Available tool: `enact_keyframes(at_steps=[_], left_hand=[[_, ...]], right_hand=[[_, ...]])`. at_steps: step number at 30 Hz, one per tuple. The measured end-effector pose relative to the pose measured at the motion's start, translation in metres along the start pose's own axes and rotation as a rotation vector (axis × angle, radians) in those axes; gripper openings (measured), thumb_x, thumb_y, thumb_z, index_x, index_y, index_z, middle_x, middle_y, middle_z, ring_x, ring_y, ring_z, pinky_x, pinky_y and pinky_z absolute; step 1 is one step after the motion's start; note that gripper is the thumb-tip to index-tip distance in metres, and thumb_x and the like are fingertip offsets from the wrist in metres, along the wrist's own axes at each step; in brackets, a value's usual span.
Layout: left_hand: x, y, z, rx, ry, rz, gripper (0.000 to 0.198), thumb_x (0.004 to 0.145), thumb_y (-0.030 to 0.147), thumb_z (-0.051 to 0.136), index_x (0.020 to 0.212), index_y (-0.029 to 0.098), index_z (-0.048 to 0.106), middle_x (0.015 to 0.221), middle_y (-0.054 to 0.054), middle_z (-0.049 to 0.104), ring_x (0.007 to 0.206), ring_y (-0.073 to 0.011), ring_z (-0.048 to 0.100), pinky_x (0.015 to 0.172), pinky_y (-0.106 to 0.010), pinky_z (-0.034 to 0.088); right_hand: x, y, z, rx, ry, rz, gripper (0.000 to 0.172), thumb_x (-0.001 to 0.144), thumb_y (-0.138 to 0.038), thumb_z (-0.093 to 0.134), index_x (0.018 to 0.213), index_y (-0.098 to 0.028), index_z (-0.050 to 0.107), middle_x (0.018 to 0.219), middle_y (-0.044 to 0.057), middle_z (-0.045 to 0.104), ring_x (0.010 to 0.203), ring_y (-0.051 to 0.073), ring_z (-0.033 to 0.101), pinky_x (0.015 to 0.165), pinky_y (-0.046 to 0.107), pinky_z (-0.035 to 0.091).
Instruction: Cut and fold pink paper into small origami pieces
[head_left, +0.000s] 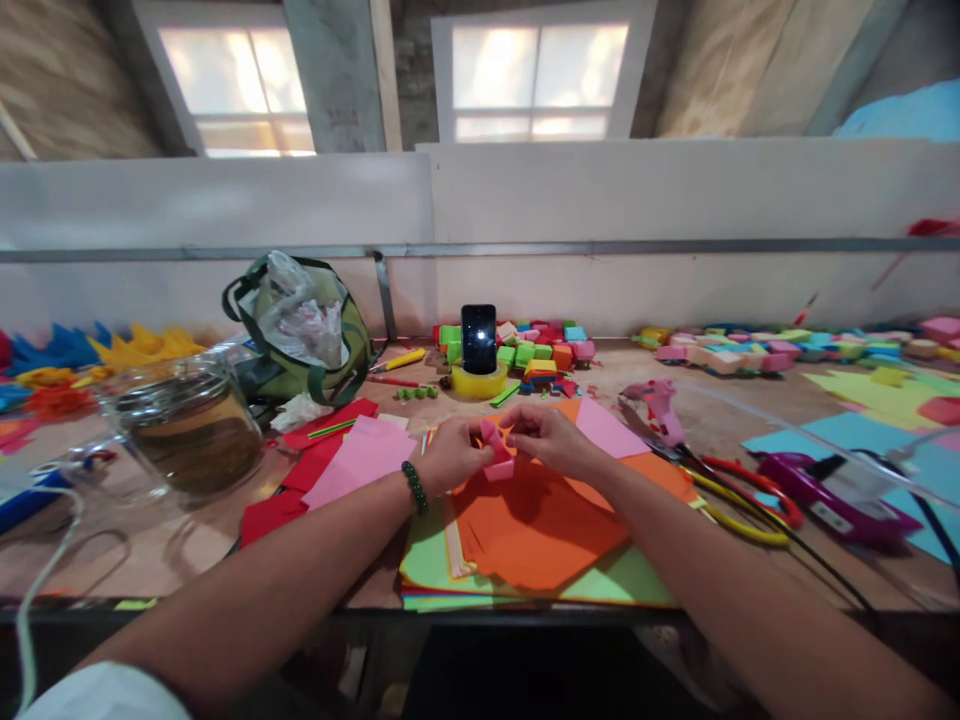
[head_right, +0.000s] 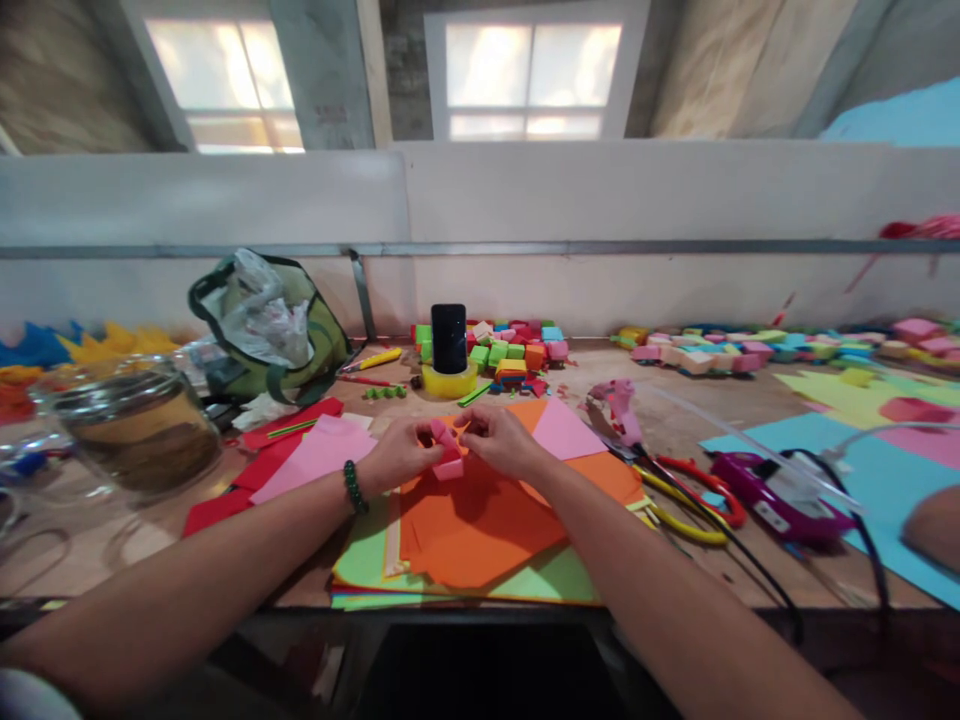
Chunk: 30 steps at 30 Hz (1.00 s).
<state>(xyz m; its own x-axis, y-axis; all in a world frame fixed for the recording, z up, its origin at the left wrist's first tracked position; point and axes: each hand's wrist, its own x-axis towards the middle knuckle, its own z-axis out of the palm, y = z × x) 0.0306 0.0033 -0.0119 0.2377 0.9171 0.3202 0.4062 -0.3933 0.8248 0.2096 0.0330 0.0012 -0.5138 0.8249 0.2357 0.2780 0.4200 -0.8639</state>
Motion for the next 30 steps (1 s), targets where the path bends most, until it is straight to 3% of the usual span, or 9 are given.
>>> enact_keyframes(at_steps=[6,16,23,30], left_hand=[[0.003,-0.003,-0.004,0.031,0.114,0.063,0.017,0.062,0.006,0.056,0.075,0.013,0.065,0.066,0.001,0.063,0.062,-0.0107,0.055,0.056,-0.019,0.042],[0.003,0.0,-0.008,-0.096,0.154,0.172,0.015,0.071,0.021,0.067,0.082,0.013,0.074,0.084,-0.008,0.073,0.072,-0.0177,0.065,0.063,-0.025,0.051],[0.002,0.001,-0.012,-0.109,0.249,0.284,0.012,0.073,0.022,0.069,0.081,0.018,0.076,0.078,-0.006,0.072,0.08,-0.0198,0.062,0.071,-0.03,0.051],[-0.001,0.001,-0.013,-0.031,0.247,0.351,0.014,0.079,0.023,0.063,0.083,0.019,0.076,0.078,-0.006,0.067,0.075,-0.0173,0.058,0.069,-0.028,0.048]], right_hand=[[-0.001,-0.001,-0.003,0.027,-0.097,-0.007,0.015,0.065,-0.016,0.059,0.075,-0.016,0.07,0.07,0.0,0.068,0.064,0.014,0.06,0.062,0.026,0.046],[0.0,-0.005,-0.002,0.157,0.069,-0.048,0.011,0.068,-0.023,0.064,0.076,-0.016,0.063,0.065,0.0,0.063,0.061,0.013,0.06,0.058,0.026,0.049],[-0.006,-0.019,0.0,0.209,0.134,-0.126,0.019,0.073,-0.033,0.067,0.08,-0.018,0.06,0.07,0.0,0.061,0.065,0.013,0.06,0.062,0.027,0.05],[-0.013,-0.027,0.007,-0.004,0.152,-0.226,0.018,0.075,-0.031,0.067,0.085,-0.018,0.058,0.076,0.001,0.06,0.065,0.012,0.057,0.062,0.027,0.048]])
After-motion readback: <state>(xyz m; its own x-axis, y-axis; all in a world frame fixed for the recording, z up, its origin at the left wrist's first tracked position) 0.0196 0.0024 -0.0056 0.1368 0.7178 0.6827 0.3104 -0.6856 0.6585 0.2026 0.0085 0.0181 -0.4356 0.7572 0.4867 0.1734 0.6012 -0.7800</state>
